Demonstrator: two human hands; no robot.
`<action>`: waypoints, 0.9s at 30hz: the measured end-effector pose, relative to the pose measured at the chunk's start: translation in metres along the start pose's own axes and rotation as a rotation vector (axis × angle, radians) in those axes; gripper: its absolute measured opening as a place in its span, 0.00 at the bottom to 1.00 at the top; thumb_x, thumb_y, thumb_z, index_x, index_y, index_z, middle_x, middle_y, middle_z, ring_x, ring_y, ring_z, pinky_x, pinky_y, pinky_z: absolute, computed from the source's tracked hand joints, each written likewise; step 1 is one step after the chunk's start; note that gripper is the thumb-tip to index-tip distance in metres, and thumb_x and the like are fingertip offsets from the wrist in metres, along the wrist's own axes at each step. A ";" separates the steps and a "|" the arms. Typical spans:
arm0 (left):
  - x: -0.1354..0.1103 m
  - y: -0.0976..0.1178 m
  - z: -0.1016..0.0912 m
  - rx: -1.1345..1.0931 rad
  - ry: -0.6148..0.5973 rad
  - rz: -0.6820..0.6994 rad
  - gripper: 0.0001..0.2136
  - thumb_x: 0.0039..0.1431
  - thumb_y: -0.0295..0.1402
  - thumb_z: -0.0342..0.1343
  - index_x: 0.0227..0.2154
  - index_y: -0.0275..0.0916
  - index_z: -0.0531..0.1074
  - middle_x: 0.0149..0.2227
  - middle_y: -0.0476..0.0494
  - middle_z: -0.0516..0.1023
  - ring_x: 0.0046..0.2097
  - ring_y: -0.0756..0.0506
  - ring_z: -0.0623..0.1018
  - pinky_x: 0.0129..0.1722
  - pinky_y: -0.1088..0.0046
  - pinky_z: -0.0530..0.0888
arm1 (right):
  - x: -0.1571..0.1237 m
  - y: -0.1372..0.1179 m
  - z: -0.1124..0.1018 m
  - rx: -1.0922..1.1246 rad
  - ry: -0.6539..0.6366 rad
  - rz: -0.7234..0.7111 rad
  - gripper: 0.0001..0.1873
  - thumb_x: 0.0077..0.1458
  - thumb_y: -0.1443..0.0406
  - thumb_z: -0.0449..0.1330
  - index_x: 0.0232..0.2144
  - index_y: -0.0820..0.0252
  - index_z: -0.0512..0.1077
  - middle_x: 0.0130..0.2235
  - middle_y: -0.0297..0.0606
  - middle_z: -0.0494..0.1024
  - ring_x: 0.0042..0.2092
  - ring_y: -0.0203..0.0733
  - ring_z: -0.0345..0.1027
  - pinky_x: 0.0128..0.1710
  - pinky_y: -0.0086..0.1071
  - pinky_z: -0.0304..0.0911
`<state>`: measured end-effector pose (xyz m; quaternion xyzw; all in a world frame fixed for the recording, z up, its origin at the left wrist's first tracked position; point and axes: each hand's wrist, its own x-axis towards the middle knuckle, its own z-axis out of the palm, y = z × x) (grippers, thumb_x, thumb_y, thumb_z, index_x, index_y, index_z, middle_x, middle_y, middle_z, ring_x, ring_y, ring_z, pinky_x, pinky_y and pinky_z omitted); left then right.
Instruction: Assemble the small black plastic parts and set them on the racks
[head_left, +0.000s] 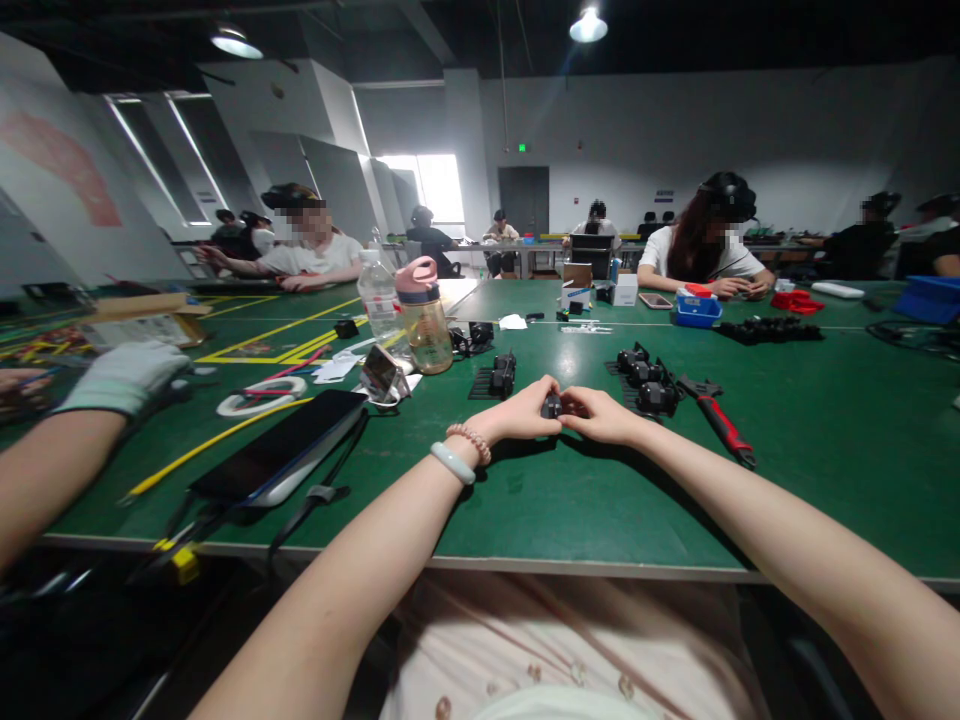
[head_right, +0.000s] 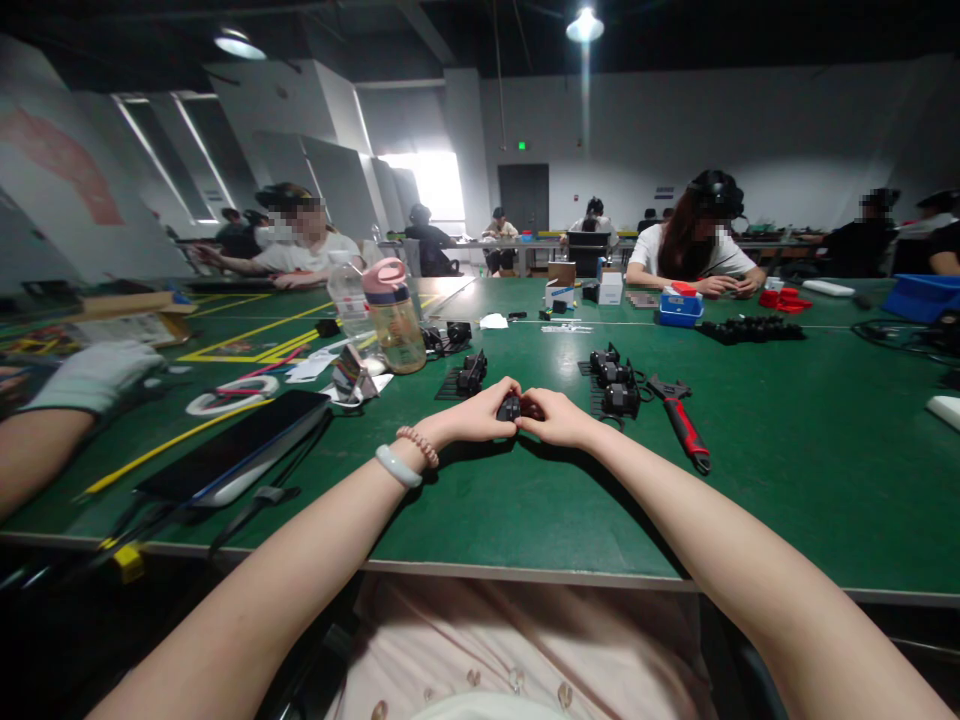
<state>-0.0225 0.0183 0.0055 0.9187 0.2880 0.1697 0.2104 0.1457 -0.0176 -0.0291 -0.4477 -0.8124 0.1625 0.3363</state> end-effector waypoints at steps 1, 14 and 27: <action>0.000 0.000 0.000 -0.004 0.002 -0.001 0.19 0.38 0.33 0.52 0.38 0.36 0.58 0.33 0.48 0.63 0.33 0.49 0.66 0.32 0.73 0.65 | 0.000 0.000 0.000 -0.004 0.001 0.000 0.13 0.46 0.63 0.53 0.36 0.63 0.64 0.34 0.38 0.70 0.33 0.36 0.63 0.33 0.30 0.58; 0.000 0.001 0.000 -0.001 -0.003 -0.005 0.19 0.39 0.32 0.52 0.38 0.36 0.58 0.32 0.48 0.64 0.33 0.49 0.65 0.31 0.73 0.65 | 0.001 -0.001 0.000 -0.017 0.004 -0.004 0.14 0.47 0.62 0.53 0.37 0.63 0.65 0.35 0.39 0.70 0.33 0.36 0.63 0.34 0.30 0.58; 0.000 -0.002 0.000 0.013 -0.021 -0.001 0.19 0.39 0.32 0.51 0.38 0.36 0.57 0.32 0.48 0.63 0.32 0.50 0.65 0.30 0.74 0.64 | 0.001 -0.005 -0.003 -0.074 0.003 0.003 0.14 0.50 0.61 0.50 0.36 0.64 0.66 0.33 0.38 0.70 0.32 0.35 0.62 0.32 0.28 0.56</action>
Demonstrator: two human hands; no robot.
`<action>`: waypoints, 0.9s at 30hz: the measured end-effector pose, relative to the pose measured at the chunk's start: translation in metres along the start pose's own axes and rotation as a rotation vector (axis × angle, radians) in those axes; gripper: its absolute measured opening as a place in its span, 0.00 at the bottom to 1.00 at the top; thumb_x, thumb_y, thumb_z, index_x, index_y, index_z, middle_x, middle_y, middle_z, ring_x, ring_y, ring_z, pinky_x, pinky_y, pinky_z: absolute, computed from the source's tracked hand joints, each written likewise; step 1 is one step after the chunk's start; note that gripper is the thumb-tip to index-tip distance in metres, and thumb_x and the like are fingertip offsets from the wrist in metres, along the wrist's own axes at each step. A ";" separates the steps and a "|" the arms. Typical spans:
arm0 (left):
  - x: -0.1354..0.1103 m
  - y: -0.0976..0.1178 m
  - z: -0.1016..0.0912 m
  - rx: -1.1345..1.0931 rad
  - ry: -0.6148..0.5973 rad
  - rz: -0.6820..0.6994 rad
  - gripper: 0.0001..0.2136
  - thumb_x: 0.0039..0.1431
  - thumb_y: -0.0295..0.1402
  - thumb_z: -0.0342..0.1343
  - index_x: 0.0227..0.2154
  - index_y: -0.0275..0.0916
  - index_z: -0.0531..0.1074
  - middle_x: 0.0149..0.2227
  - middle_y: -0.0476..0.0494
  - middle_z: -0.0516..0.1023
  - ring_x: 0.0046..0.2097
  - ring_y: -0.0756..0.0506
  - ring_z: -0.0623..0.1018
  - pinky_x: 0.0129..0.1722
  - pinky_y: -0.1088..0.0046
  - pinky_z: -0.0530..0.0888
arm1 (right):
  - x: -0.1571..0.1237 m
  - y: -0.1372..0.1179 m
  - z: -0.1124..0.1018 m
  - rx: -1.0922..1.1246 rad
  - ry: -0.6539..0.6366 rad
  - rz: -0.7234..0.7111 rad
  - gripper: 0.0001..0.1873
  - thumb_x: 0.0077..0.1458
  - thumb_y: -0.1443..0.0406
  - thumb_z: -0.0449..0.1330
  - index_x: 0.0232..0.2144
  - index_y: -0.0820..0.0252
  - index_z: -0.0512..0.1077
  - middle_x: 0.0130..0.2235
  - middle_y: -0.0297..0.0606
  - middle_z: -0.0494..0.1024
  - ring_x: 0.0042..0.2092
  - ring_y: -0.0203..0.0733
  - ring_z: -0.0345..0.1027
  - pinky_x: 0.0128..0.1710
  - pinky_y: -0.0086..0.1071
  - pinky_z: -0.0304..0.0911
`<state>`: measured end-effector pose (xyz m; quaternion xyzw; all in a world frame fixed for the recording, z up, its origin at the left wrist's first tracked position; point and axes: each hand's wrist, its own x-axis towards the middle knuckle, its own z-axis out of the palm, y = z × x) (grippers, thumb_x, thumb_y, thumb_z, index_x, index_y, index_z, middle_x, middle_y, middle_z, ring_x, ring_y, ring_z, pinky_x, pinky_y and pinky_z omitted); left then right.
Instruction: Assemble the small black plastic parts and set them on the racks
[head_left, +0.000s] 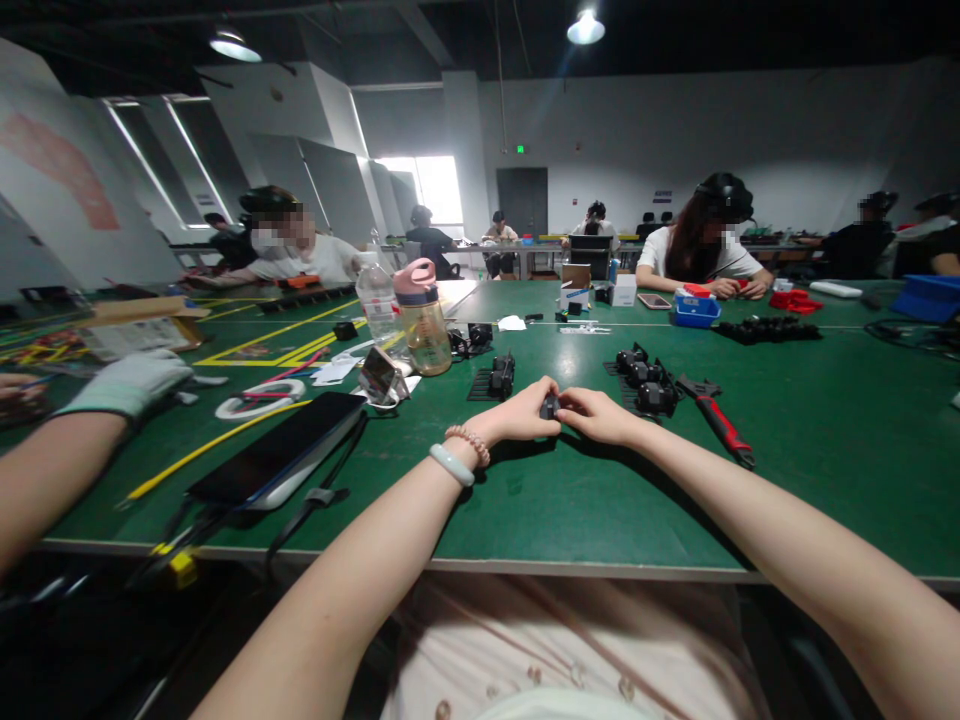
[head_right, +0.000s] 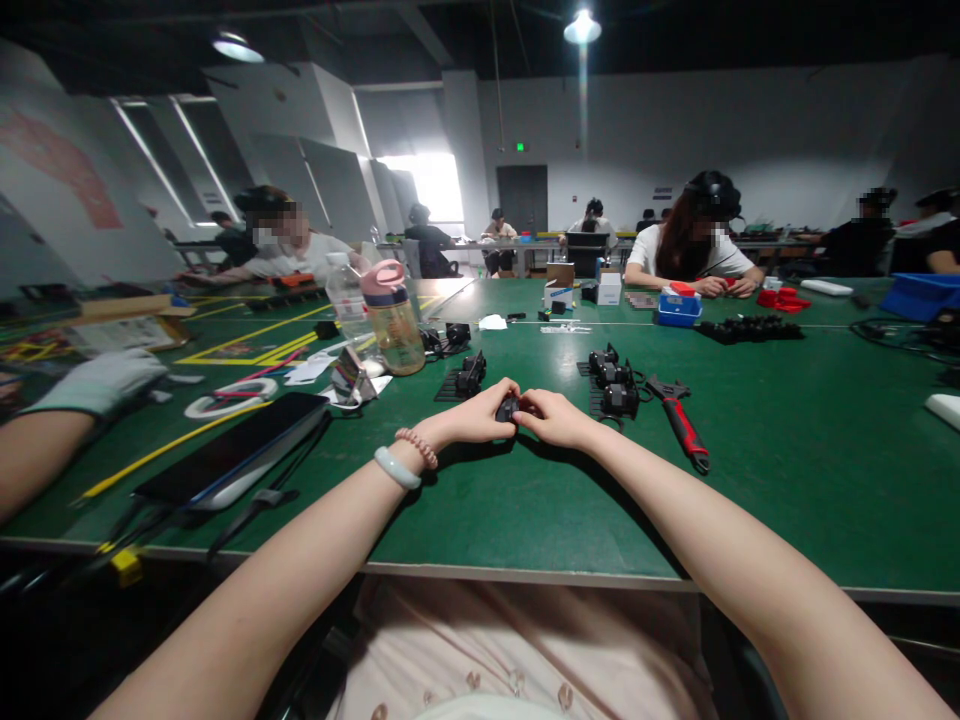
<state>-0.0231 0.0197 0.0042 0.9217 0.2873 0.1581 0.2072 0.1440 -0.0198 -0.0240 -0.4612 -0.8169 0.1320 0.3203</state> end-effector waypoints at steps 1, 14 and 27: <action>0.000 -0.001 0.000 0.001 -0.002 0.005 0.20 0.39 0.33 0.51 0.38 0.36 0.57 0.32 0.48 0.63 0.31 0.50 0.65 0.29 0.74 0.64 | 0.000 0.000 0.000 0.002 0.001 0.001 0.13 0.50 0.61 0.49 0.35 0.64 0.66 0.33 0.38 0.70 0.32 0.35 0.62 0.32 0.28 0.56; 0.001 0.000 0.000 0.008 0.002 0.000 0.19 0.39 0.32 0.50 0.39 0.36 0.57 0.32 0.48 0.63 0.31 0.50 0.65 0.29 0.74 0.64 | 0.001 0.001 0.002 0.003 0.014 0.006 0.14 0.52 0.60 0.46 0.34 0.63 0.66 0.33 0.38 0.71 0.33 0.35 0.62 0.33 0.28 0.55; 0.001 -0.003 0.002 -0.005 0.002 0.008 0.20 0.39 0.33 0.51 0.39 0.36 0.57 0.32 0.48 0.63 0.31 0.50 0.65 0.28 0.75 0.64 | 0.002 0.001 0.001 0.026 0.023 0.011 0.15 0.53 0.60 0.45 0.34 0.62 0.66 0.34 0.38 0.71 0.35 0.36 0.62 0.35 0.29 0.56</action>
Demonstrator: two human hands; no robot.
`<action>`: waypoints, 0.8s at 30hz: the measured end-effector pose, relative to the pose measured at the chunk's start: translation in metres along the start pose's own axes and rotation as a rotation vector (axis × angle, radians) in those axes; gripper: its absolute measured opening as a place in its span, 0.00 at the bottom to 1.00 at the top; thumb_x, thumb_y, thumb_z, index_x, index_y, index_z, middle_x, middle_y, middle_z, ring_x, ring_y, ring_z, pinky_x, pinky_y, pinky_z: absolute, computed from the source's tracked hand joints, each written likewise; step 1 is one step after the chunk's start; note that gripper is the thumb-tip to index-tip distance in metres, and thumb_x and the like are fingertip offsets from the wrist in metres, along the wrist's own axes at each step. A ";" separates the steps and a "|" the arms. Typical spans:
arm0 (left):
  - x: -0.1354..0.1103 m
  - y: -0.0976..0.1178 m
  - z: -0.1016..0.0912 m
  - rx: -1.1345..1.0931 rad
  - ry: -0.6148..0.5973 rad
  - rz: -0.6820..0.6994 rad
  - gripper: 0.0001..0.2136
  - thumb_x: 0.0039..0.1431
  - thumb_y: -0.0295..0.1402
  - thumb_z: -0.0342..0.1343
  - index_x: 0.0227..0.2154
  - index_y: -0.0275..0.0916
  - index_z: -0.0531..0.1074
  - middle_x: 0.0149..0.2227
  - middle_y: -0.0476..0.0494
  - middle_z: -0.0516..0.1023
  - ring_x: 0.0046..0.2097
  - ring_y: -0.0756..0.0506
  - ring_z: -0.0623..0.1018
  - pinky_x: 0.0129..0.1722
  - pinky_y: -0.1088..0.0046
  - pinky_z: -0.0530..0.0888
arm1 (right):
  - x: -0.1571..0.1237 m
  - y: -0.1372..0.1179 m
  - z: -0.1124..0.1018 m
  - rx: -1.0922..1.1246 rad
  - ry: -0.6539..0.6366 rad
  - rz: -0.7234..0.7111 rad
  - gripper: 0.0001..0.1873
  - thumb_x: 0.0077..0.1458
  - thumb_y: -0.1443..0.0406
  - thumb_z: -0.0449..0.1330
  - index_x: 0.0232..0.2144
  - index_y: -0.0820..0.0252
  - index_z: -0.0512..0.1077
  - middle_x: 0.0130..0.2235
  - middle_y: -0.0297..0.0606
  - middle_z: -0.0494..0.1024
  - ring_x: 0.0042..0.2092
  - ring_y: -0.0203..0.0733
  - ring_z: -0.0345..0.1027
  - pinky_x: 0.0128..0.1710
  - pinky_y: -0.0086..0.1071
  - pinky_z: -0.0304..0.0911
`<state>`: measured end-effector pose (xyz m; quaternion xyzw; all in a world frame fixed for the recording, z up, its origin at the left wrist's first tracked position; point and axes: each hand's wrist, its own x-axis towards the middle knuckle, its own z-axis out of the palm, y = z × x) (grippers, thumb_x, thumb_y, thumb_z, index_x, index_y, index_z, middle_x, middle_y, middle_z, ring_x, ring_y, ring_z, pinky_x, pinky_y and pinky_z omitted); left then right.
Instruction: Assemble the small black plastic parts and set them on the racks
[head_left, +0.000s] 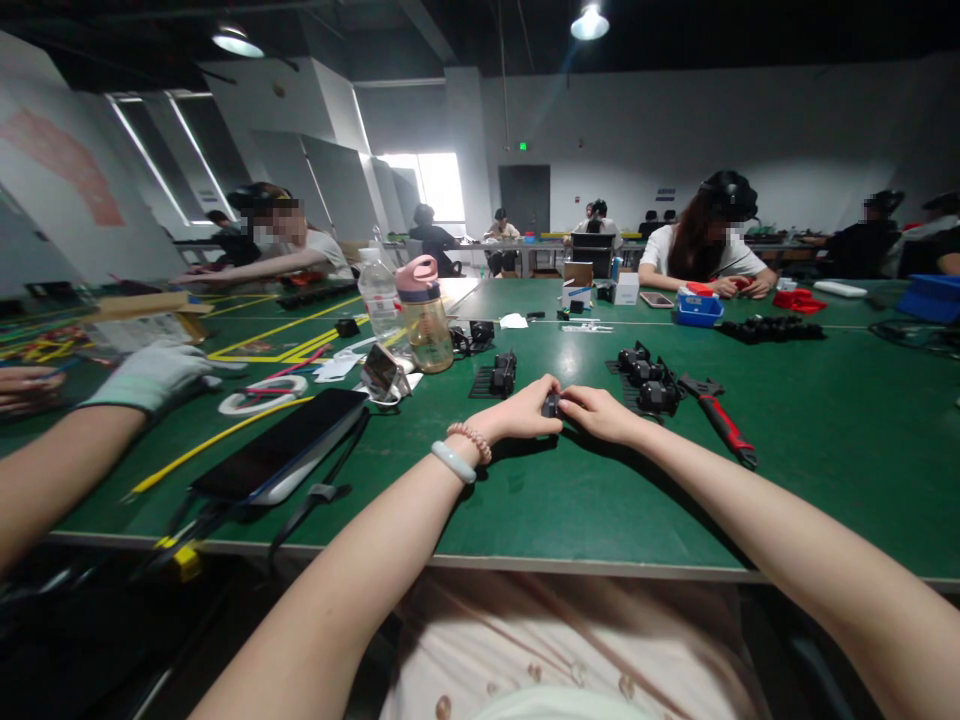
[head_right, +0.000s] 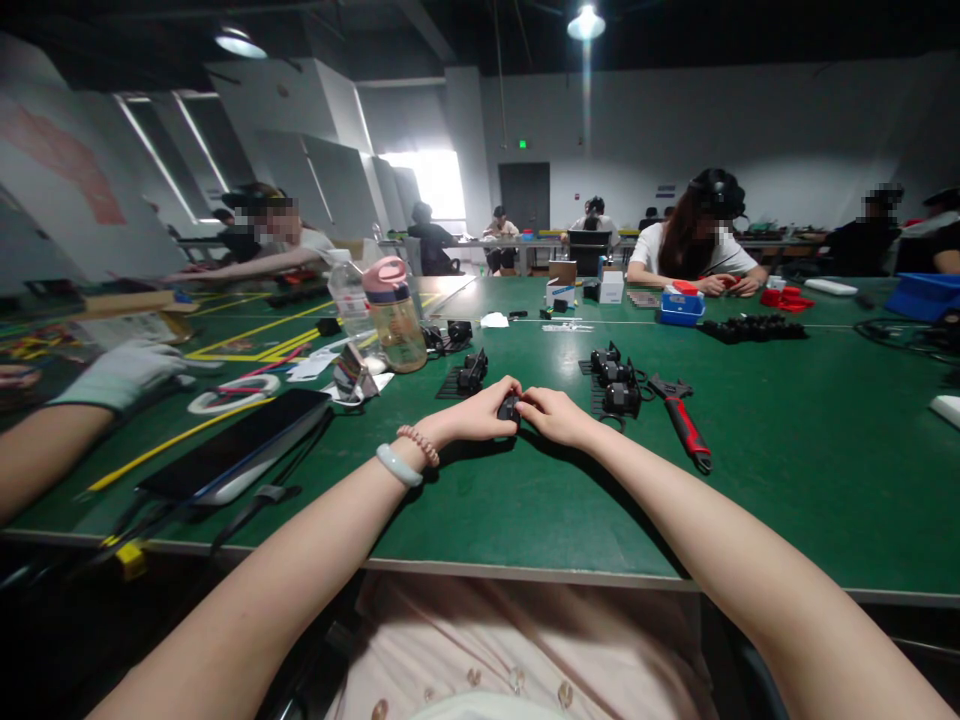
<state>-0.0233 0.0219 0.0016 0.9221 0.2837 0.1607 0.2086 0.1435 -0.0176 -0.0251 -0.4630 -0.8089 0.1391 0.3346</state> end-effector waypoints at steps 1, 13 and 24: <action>0.000 0.000 0.000 0.000 0.003 0.003 0.20 0.39 0.33 0.51 0.39 0.36 0.58 0.32 0.48 0.63 0.31 0.50 0.65 0.28 0.75 0.64 | 0.000 0.000 0.000 0.004 -0.003 0.002 0.15 0.53 0.59 0.45 0.34 0.62 0.66 0.34 0.38 0.71 0.34 0.36 0.62 0.35 0.29 0.56; 0.001 -0.001 0.001 -0.037 0.023 0.015 0.19 0.38 0.32 0.52 0.38 0.36 0.59 0.32 0.48 0.64 0.32 0.50 0.65 0.30 0.74 0.64 | -0.002 0.005 0.002 0.011 -0.024 -0.028 0.15 0.47 0.59 0.52 0.36 0.64 0.65 0.32 0.37 0.70 0.31 0.35 0.62 0.31 0.28 0.57; -0.001 0.001 -0.001 -0.009 0.027 0.003 0.19 0.39 0.33 0.52 0.38 0.36 0.58 0.33 0.47 0.64 0.33 0.49 0.66 0.31 0.73 0.64 | -0.001 0.005 0.002 0.044 -0.024 -0.026 0.15 0.46 0.62 0.53 0.37 0.64 0.65 0.33 0.38 0.70 0.32 0.35 0.62 0.32 0.29 0.57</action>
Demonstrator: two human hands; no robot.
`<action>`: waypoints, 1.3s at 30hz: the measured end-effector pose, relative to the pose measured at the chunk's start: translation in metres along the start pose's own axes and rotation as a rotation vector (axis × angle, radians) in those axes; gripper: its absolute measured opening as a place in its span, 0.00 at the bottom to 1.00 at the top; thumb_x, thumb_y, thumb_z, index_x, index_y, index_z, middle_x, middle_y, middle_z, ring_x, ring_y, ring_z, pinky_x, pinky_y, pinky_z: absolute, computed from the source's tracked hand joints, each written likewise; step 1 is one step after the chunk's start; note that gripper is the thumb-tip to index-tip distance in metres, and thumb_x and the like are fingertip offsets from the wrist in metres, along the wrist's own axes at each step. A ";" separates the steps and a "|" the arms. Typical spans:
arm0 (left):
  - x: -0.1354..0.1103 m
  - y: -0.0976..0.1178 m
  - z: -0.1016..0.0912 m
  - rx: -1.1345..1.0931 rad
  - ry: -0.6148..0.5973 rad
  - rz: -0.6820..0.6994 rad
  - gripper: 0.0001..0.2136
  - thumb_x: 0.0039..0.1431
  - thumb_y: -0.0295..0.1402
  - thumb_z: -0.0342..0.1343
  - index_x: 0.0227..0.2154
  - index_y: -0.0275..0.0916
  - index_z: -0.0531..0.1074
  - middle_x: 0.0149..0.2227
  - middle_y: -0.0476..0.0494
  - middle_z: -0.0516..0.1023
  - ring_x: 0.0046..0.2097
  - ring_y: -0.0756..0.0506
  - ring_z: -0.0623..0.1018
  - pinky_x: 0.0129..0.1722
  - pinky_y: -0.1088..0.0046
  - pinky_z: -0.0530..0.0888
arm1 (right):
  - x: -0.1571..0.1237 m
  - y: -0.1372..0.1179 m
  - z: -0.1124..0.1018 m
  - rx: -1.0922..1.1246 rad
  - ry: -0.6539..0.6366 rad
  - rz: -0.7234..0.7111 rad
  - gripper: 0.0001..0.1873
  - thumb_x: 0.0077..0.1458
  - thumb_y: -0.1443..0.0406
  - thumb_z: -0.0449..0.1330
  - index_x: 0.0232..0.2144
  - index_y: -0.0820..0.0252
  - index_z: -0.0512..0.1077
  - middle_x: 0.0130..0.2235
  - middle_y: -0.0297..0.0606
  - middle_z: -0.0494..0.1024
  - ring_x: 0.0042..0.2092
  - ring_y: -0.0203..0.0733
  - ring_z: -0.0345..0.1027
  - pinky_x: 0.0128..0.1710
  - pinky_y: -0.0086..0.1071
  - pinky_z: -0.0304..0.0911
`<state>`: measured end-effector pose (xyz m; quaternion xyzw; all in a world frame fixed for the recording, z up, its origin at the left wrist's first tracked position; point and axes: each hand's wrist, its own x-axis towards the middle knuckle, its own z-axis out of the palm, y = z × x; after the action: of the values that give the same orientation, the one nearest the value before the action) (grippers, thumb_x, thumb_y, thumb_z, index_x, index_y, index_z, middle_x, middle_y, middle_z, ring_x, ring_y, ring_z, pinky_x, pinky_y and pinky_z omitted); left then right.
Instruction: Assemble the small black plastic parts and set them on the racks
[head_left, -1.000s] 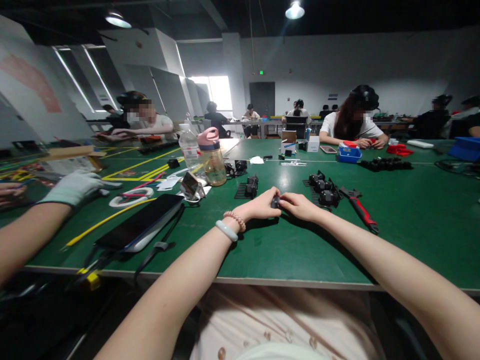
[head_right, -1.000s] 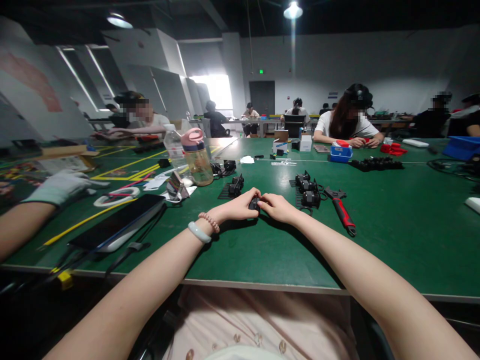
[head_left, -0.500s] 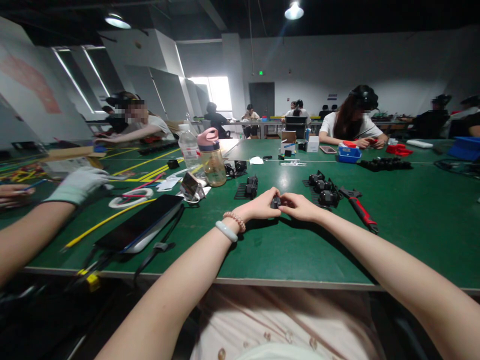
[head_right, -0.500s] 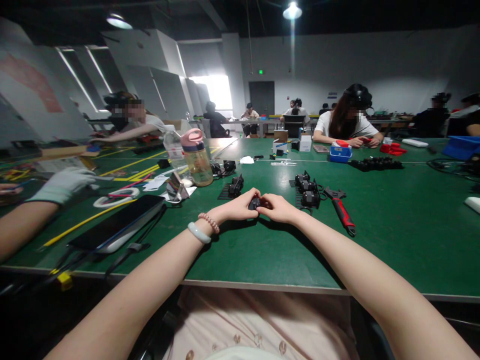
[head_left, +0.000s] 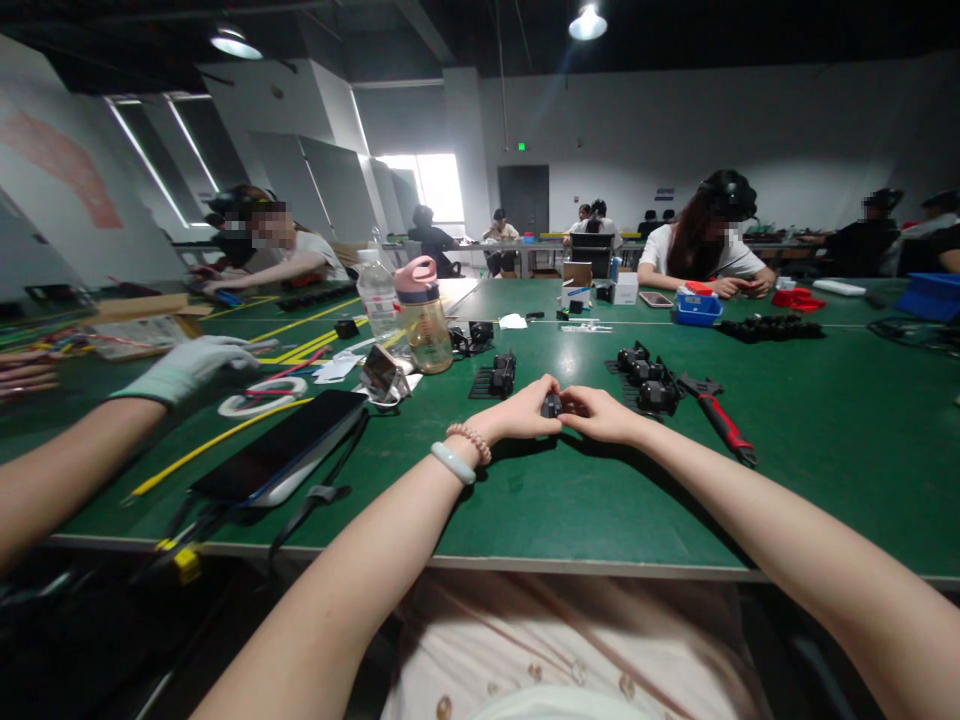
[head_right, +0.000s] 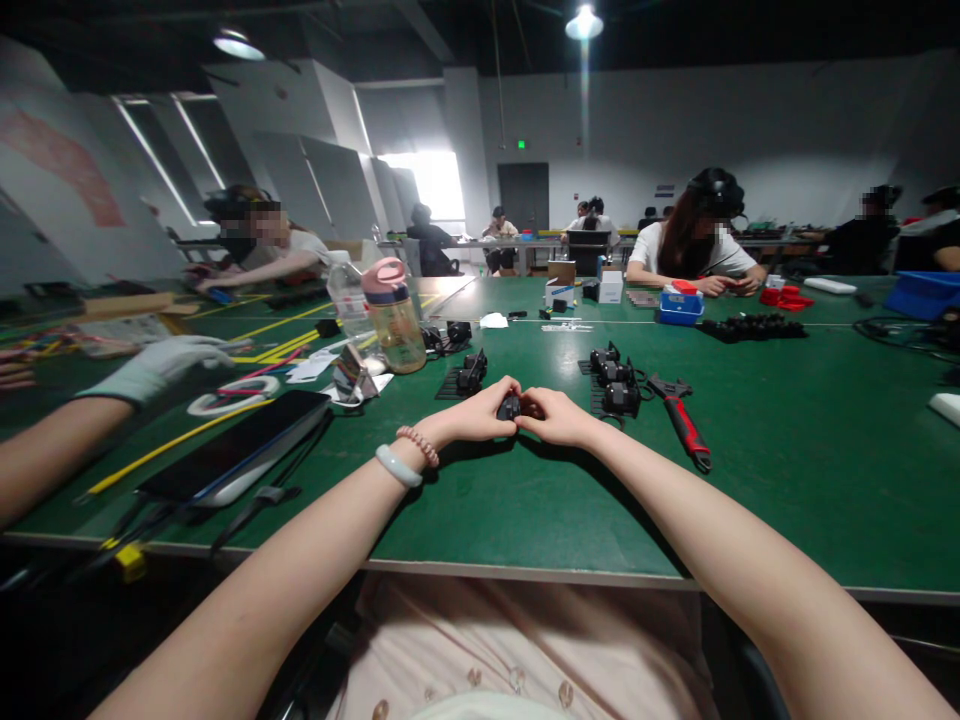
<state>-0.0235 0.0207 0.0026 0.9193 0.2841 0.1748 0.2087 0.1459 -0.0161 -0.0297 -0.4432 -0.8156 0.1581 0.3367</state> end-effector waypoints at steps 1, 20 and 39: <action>0.000 0.000 0.000 0.000 0.000 0.003 0.19 0.39 0.33 0.51 0.38 0.36 0.58 0.33 0.48 0.64 0.33 0.49 0.66 0.31 0.73 0.64 | 0.000 0.000 0.000 -0.006 0.004 0.000 0.14 0.46 0.62 0.53 0.36 0.64 0.65 0.33 0.38 0.70 0.32 0.35 0.62 0.32 0.29 0.57; 0.000 0.001 0.000 0.025 -0.022 -0.018 0.19 0.39 0.33 0.50 0.38 0.36 0.57 0.33 0.48 0.63 0.32 0.50 0.65 0.30 0.74 0.64 | 0.000 -0.003 -0.001 -0.037 -0.001 0.014 0.14 0.48 0.62 0.52 0.37 0.64 0.65 0.34 0.39 0.70 0.33 0.35 0.63 0.33 0.29 0.57; -0.001 0.004 -0.001 0.014 -0.028 -0.025 0.19 0.39 0.33 0.50 0.38 0.35 0.57 0.32 0.48 0.63 0.31 0.50 0.65 0.29 0.74 0.64 | 0.001 -0.009 -0.001 -0.035 0.031 0.049 0.13 0.52 0.61 0.47 0.32 0.63 0.66 0.32 0.38 0.70 0.33 0.35 0.62 0.34 0.28 0.55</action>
<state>-0.0227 0.0177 0.0056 0.9195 0.2937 0.1572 0.2086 0.1402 -0.0201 -0.0233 -0.4713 -0.8018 0.1449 0.3375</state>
